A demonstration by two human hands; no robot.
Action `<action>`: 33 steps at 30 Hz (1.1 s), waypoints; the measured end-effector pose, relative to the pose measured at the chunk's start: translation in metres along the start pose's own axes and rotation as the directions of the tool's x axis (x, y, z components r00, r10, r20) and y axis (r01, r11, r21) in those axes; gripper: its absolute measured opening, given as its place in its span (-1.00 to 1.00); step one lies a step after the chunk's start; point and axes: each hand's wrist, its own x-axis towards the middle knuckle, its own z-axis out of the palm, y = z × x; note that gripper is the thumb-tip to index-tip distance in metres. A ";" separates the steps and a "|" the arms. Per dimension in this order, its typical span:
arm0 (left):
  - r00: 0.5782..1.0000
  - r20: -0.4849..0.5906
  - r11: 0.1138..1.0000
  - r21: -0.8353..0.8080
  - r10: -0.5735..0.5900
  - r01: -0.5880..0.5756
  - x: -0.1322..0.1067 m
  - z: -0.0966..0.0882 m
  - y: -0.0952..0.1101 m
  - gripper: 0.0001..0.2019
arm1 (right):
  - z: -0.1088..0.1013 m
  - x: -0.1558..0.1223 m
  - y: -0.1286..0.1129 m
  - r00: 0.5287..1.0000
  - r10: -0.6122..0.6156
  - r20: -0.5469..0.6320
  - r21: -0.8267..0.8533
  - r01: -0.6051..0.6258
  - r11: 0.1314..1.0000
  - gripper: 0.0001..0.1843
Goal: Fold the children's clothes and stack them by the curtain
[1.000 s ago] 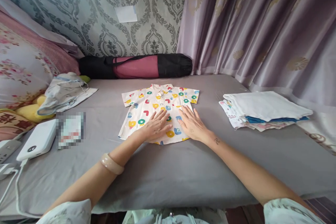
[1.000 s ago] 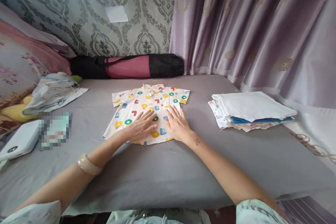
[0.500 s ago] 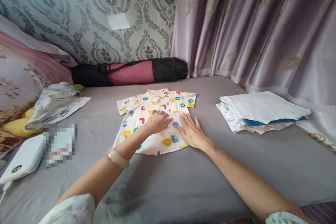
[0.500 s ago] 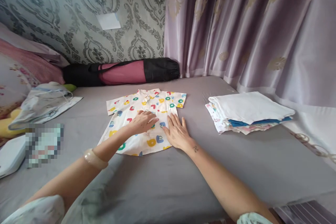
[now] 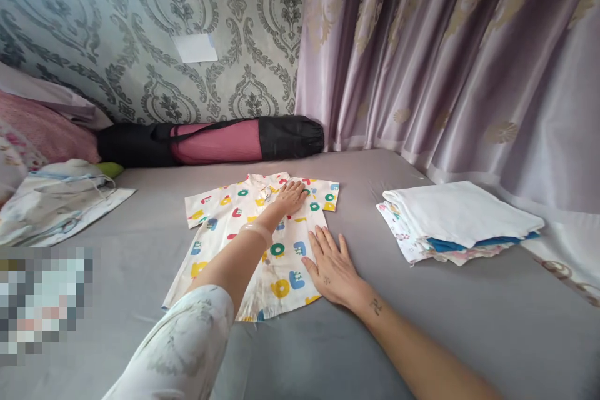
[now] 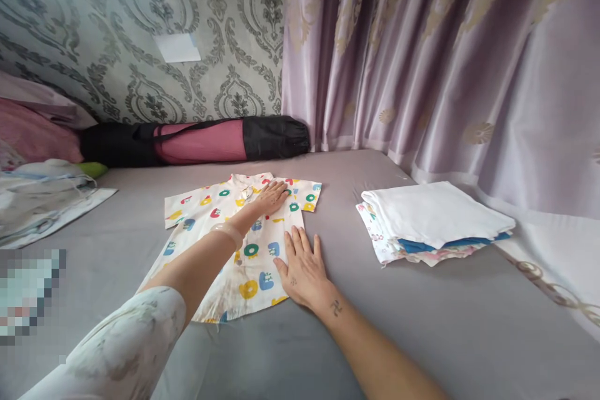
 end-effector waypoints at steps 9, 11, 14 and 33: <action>0.992 -0.115 0.992 0.114 -0.046 0.059 0.016 0.005 0.006 -0.47 | 0.005 0.001 0.000 1.000 0.008 -0.017 0.009 -0.008 1.000 -0.27; 0.994 -0.086 0.986 0.148 -0.069 0.082 0.017 0.001 0.014 -0.49 | 0.006 0.001 -0.001 0.999 0.011 -0.034 0.002 -0.011 1.000 -0.28; 0.997 -0.076 0.983 0.178 -0.019 0.032 0.019 -0.001 0.032 -0.49 | 0.008 0.001 -0.001 0.998 0.013 -0.057 -0.005 -0.013 1.000 -0.30; 0.991 0.131 0.994 0.101 0.031 -0.045 0.032 0.002 0.071 -0.47 | 0.005 0.000 -0.002 0.997 0.001 -0.078 0.036 0.001 0.999 -0.34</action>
